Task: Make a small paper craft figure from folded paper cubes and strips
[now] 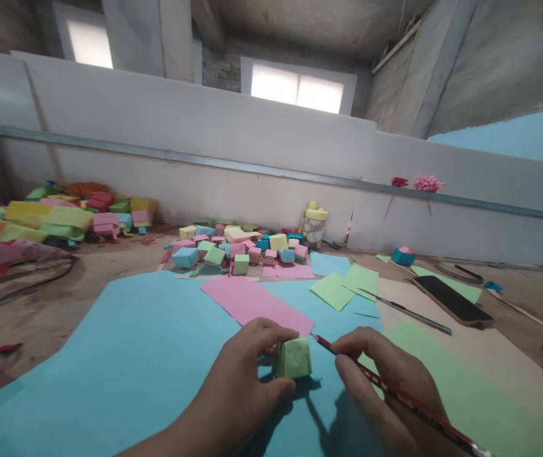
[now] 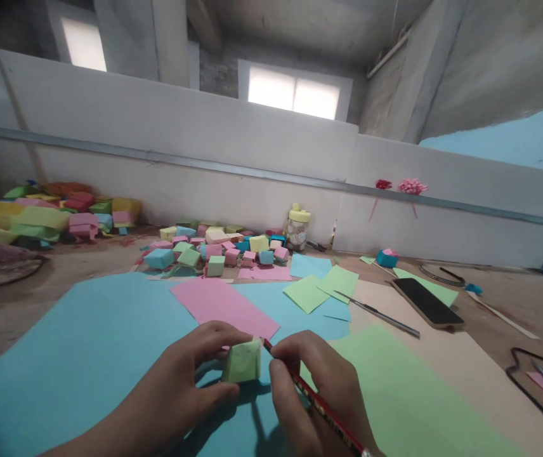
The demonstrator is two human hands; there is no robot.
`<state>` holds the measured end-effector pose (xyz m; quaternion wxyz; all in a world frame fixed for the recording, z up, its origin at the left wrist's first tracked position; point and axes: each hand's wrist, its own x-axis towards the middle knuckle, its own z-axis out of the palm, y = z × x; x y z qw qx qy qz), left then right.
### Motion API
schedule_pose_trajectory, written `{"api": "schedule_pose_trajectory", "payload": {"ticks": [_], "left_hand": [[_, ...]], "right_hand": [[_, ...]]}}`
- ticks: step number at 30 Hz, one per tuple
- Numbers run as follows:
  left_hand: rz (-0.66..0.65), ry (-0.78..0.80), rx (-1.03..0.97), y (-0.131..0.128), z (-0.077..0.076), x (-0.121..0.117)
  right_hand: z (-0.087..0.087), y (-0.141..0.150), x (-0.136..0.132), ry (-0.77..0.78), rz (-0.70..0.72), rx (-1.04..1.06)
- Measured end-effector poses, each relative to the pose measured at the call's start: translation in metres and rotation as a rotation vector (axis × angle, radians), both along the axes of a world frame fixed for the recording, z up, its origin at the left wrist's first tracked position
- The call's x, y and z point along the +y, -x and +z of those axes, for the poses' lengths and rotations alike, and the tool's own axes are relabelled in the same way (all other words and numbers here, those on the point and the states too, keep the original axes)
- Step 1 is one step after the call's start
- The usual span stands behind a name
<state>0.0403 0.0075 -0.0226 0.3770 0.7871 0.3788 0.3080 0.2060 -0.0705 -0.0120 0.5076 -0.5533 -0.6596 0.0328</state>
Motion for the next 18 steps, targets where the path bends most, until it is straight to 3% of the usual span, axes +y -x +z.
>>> {"api": "schedule_pose_trajectory", "payload": {"ticks": [18], "left_hand": [[-0.01,-0.017,-0.012,-0.001,0.003,-0.001]], "right_hand": [[-0.012,0.004,0.002,0.037,0.09,-0.065]]}}
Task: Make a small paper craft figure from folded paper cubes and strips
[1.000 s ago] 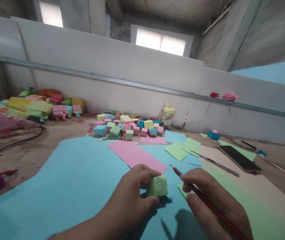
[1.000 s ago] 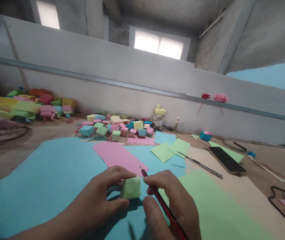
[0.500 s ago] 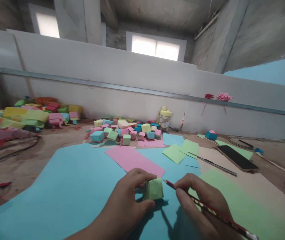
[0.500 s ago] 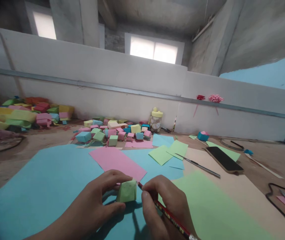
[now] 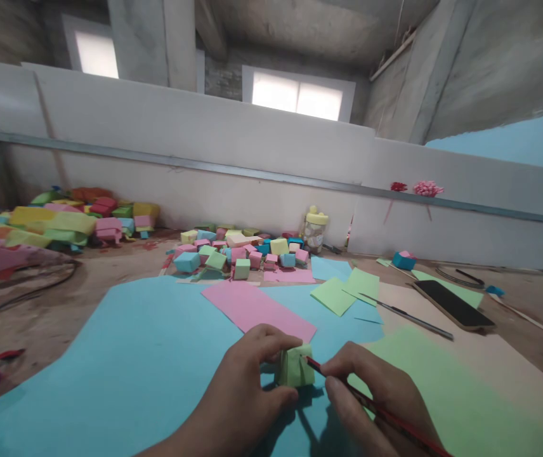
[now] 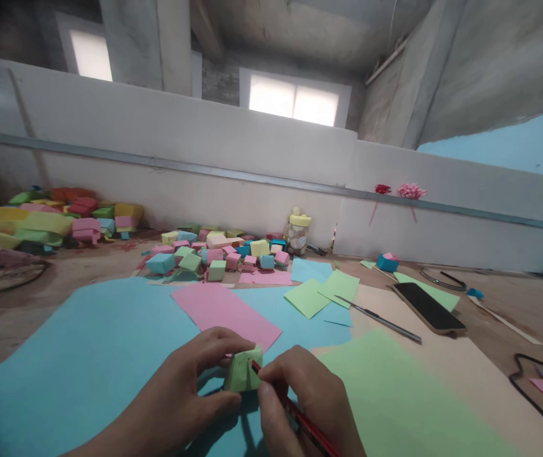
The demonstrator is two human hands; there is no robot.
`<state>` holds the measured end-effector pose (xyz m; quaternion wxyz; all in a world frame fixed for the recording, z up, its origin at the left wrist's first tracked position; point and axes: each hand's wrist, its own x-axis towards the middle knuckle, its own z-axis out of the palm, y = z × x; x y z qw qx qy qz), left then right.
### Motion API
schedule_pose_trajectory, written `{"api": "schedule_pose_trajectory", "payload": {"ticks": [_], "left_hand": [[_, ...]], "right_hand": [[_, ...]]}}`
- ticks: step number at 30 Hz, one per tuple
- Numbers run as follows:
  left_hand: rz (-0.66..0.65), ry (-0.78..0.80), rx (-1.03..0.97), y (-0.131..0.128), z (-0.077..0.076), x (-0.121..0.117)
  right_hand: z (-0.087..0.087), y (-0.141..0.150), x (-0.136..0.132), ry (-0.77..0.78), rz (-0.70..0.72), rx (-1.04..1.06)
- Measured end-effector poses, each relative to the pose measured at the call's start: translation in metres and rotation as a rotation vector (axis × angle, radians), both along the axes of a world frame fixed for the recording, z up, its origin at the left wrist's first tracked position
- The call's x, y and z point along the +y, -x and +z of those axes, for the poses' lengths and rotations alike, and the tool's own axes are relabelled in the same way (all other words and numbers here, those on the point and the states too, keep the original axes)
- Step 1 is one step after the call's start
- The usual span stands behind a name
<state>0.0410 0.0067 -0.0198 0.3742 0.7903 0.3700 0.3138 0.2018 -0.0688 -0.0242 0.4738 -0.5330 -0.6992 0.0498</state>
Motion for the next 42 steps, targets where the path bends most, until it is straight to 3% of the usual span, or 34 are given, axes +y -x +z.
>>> {"api": "schedule_pose_trajectory", "payload": {"ticks": [31,37,42], "left_hand": [[0.003,0.016,0.001,0.0002,-0.0049,0.0016],[-0.002,0.016,-0.007,-0.0007,-0.0035,0.0009],[0.018,0.039,-0.005,-0.0007,-0.0013,-0.0004]], "right_hand": [[-0.001,0.0029,-0.0036,-0.032,-0.05,-0.208],[-0.0018,0.004,-0.004,-0.011,0.016,-0.057],[0.0033,0.0025,-0.0037,0.013,-0.033,-0.028]]}}
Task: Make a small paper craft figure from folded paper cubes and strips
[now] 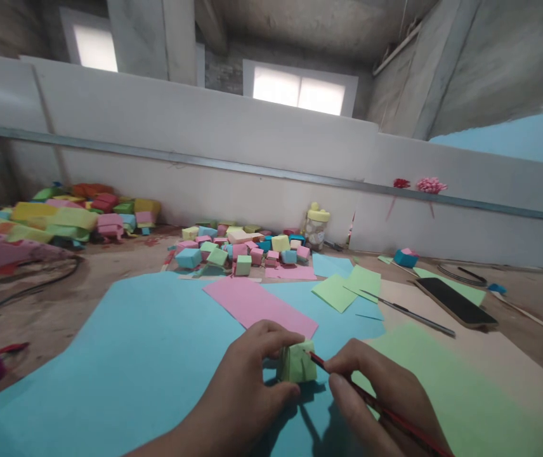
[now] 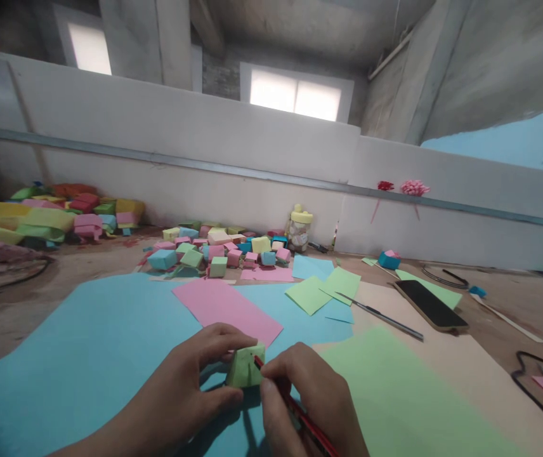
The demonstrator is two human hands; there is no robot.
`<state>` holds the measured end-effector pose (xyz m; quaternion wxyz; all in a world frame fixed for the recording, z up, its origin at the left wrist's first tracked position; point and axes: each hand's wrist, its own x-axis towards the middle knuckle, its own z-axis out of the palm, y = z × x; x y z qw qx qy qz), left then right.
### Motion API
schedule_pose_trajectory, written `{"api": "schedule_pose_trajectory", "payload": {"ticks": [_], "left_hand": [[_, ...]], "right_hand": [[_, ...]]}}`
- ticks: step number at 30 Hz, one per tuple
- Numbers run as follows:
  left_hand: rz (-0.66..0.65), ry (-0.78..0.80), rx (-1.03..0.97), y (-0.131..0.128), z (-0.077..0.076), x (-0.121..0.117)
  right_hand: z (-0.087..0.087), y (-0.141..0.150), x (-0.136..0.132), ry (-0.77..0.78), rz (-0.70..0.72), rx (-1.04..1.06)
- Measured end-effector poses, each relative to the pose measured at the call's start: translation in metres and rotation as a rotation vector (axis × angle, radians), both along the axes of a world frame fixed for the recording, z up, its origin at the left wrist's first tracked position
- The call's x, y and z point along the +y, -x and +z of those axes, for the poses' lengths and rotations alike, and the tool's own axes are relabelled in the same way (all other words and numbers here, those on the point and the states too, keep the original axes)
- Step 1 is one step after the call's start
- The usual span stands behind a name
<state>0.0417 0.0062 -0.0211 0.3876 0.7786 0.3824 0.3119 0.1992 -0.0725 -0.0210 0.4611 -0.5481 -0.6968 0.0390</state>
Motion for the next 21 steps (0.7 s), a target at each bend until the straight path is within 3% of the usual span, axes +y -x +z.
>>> {"api": "schedule_pose_trajectory", "payload": {"ticks": [21], "left_hand": [[-0.034,-0.043,-0.008,0.001,0.0018,-0.003]], "right_hand": [[-0.0039,0.0021,0.0039,-0.013,-0.017,-0.072]]}}
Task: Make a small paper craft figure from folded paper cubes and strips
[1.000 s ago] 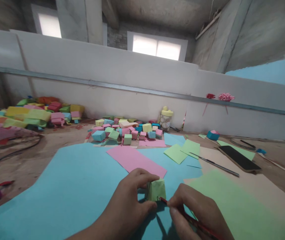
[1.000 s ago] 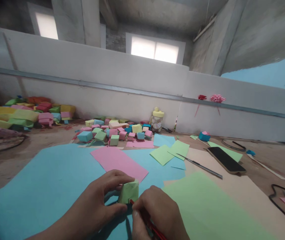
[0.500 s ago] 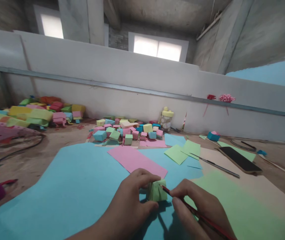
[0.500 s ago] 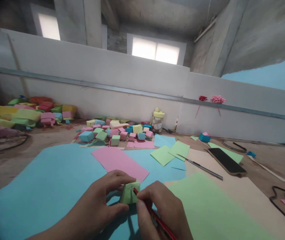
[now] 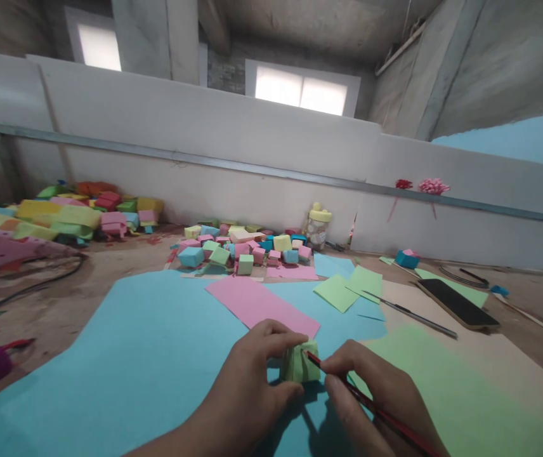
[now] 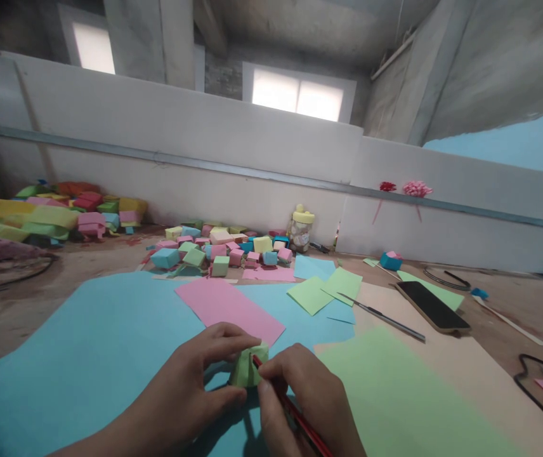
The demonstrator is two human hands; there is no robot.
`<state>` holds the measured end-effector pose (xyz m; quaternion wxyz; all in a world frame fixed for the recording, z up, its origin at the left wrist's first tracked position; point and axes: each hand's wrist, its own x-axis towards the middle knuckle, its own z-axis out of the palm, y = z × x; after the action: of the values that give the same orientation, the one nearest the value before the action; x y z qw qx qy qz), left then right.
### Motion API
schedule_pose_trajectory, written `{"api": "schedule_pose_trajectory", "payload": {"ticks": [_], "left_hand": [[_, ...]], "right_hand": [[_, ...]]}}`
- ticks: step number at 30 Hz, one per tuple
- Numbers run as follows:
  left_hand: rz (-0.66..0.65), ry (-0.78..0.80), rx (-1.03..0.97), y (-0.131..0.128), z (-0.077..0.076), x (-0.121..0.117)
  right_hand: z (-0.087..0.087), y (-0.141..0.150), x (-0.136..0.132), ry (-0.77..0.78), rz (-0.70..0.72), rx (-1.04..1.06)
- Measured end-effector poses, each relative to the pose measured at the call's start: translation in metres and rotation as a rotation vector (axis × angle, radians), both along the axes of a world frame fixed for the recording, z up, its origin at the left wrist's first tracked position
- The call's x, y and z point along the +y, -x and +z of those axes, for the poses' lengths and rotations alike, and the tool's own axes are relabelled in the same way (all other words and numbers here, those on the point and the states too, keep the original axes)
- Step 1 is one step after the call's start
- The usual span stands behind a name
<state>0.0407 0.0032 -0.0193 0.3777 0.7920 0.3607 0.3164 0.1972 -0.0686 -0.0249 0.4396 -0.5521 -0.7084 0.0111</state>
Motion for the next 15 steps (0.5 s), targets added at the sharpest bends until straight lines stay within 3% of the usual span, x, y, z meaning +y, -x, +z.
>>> {"api": "schedule_pose_trajectory", "payload": {"ticks": [15], "left_hand": [[0.003,-0.009,0.012,-0.0005,-0.0009,0.0013]], "right_hand": [[-0.0011,-0.002,0.0008,-0.045,0.049,-0.097]]}}
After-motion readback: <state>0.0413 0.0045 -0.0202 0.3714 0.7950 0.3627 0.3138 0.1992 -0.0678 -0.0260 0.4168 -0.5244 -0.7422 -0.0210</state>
